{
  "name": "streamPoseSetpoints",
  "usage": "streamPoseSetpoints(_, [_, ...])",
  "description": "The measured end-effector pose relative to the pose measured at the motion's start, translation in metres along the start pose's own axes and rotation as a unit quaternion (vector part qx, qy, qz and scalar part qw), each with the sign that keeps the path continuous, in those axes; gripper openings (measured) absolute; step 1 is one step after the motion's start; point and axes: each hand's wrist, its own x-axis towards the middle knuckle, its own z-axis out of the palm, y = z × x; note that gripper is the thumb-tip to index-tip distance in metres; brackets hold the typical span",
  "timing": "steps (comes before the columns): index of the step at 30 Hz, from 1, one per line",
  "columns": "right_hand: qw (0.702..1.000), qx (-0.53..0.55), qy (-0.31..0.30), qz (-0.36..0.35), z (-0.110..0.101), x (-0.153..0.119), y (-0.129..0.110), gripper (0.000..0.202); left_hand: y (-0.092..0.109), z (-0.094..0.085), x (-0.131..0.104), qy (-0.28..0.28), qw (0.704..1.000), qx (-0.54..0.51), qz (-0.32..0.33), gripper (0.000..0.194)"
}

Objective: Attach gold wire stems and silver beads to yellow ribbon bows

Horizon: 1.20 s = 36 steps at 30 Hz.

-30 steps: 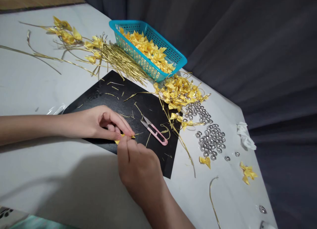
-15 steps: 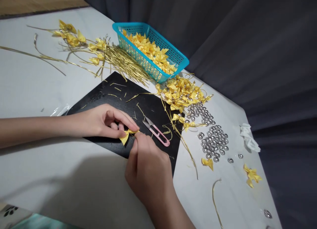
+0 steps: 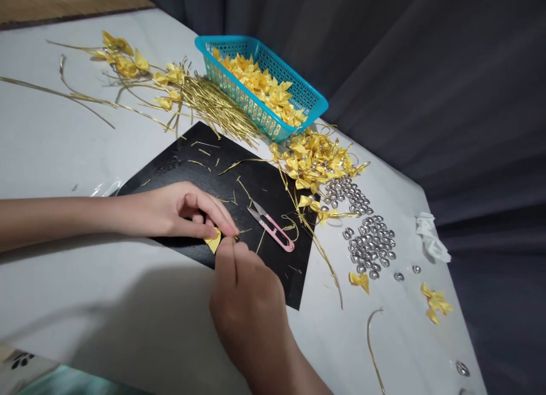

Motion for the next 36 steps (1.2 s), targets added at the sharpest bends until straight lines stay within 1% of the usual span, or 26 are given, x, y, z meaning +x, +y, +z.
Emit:
streamPoseSetpoints(3, [0.999, -0.018, 0.025, 0.024, 0.005, -0.004, -0.01, 0.019, 0.0, 0.0, 0.0, -0.003, 1.0, 0.005, -0.003, 0.021])
streamPoseSetpoints(7, [0.999, -0.025, 0.024, 0.042, 0.008, -0.005, -0.018, 0.02, 0.002, -0.001, 0.001, -0.016, 1.0, 0.01, -0.018, 0.02])
streamPoseSetpoints(11, [0.998, -0.027, 0.037, 0.042, 0.012, -0.004, -0.019, 0.02, 0.003, -0.002, 0.001, -0.015, 1.0, 0.011, -0.019, 0.018])
streamPoseSetpoints(14, [0.998, 0.004, 0.042, 0.053, 0.016, -0.004, -0.013, 0.019, 0.002, -0.003, 0.002, -0.015, 1.0, 0.018, -0.019, 0.019])
streamPoseSetpoints(16, [0.996, 0.03, 0.03, 0.074, 0.016, -0.004, -0.009, 0.019, 0.0, -0.003, 0.003, -0.017, 0.999, 0.037, -0.02, 0.021])
streamPoseSetpoints(19, [0.992, 0.057, -0.008, 0.113, 0.013, -0.002, -0.004, 0.018, -0.002, -0.004, 0.005, -0.02, 0.997, 0.067, -0.016, 0.021])
streamPoseSetpoints(22, [0.986, 0.067, -0.034, 0.146, 0.007, 0.002, -0.001, 0.016, -0.004, -0.005, 0.006, -0.017, 0.997, 0.069, -0.015, 0.021])
streamPoseSetpoints(25, [0.984, 0.068, -0.047, 0.161, 0.003, 0.005, 0.001, 0.014, -0.005, -0.006, 0.006, -0.016, 0.998, 0.062, -0.025, 0.023])
streamPoseSetpoints(29, [0.981, 0.072, -0.052, 0.172, 0.002, 0.005, 0.005, 0.014, -0.005, -0.008, 0.005, -0.029, 0.997, 0.068, -0.015, 0.023])
streamPoseSetpoints(33, [0.981, 0.067, -0.06, 0.172, 0.003, 0.004, 0.006, 0.016, -0.005, -0.009, 0.005, -0.029, 0.997, 0.072, -0.014, 0.022])
streamPoseSetpoints(36, [0.985, 0.059, -0.037, 0.16, 0.003, 0.004, 0.006, 0.016, -0.005, -0.01, 0.004, -0.029, 0.997, 0.072, -0.031, 0.028])
